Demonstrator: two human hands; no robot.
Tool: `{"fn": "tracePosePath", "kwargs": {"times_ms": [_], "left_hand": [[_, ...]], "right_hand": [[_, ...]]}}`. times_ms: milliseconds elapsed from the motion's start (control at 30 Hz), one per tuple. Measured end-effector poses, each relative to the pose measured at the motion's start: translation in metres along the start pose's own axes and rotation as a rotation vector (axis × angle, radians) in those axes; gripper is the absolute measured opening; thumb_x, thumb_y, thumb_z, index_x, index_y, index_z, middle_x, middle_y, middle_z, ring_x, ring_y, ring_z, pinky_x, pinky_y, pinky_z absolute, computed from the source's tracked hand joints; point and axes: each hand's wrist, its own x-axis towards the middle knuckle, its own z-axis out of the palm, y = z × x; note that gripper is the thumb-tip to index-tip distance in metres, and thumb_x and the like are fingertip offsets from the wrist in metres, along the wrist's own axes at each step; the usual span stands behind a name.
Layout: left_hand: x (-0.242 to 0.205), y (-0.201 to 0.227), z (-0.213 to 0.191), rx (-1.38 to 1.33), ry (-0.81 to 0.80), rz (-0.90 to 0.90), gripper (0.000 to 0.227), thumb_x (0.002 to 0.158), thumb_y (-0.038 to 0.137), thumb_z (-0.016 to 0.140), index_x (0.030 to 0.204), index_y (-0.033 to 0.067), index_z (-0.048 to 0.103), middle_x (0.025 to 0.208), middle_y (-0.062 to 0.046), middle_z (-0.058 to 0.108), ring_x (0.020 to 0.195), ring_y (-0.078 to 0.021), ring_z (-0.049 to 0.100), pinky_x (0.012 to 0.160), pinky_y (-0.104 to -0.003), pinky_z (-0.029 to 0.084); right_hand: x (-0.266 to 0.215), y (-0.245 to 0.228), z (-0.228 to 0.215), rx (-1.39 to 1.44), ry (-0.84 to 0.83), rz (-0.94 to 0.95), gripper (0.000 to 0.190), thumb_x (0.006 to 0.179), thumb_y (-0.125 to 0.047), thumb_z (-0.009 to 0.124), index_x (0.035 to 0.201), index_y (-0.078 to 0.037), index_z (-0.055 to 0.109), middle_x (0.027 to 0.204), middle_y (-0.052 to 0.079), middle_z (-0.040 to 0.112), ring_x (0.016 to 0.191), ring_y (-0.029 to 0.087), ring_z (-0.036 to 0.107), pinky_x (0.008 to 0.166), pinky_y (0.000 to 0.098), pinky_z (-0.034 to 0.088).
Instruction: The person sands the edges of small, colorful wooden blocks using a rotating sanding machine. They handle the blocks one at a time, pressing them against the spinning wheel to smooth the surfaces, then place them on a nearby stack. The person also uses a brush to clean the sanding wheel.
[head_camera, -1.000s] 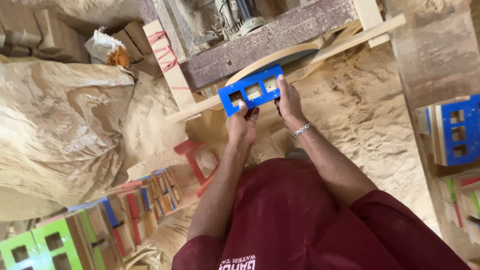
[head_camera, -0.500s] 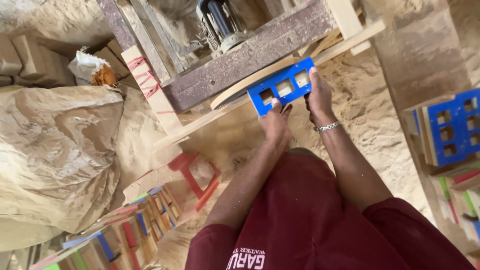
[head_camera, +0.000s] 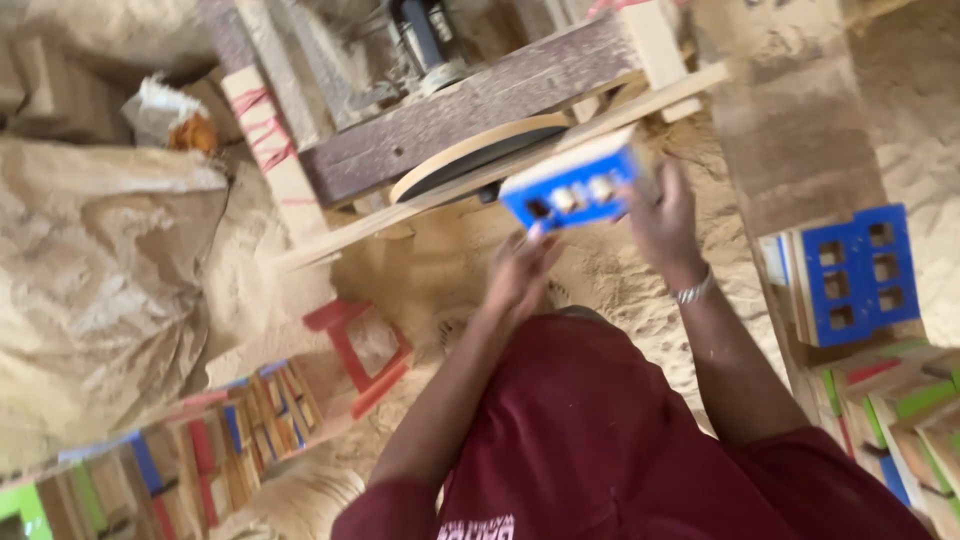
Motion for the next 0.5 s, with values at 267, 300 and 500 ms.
{"fn": "tracePosePath", "kwargs": {"times_ms": [267, 300, 500], "left_hand": [[-0.088, 0.055, -0.024, 1.110, -0.412, 0.426, 0.053, 0.100, 0.010, 0.070, 0.147, 0.0020, 0.047, 0.138, -0.011, 0.059, 0.130, -0.0195, 0.053, 0.113, -0.038, 0.043], [-0.092, 0.059, -0.018, 0.982, -0.416, 0.420, 0.047, 0.102, 0.013, 0.067, 0.144, 0.0032, 0.048, 0.134, -0.009, 0.060, 0.126, -0.0173, 0.055, 0.111, -0.036, 0.045], [-0.096, 0.054, -0.012, 0.534, -0.067, 0.377, 0.034, 0.109, 0.026, 0.053, 0.134, 0.0032, 0.053, 0.117, -0.006, 0.065, 0.105, -0.0138, 0.062, 0.093, -0.033, 0.054]], "right_hand": [[-0.035, -0.047, 0.020, -0.591, -0.432, -0.235, 0.056, 0.084, -0.048, 0.084, 0.110, -0.003, 0.064, 0.087, 0.013, 0.071, 0.076, 0.023, 0.071, 0.066, 0.0342, 0.056], [-0.037, -0.045, 0.027, -0.570, -0.459, -0.185, 0.057, 0.084, -0.049, 0.084, 0.111, -0.003, 0.064, 0.089, 0.012, 0.072, 0.079, 0.020, 0.072, 0.068, 0.0324, 0.056], [-0.063, 0.000, 0.094, 0.048, -0.465, 0.266, 0.046, 0.104, -0.043, 0.063, 0.125, -0.002, 0.064, 0.112, 0.007, 0.070, 0.099, 0.012, 0.063, 0.086, 0.0297, 0.055]]}}
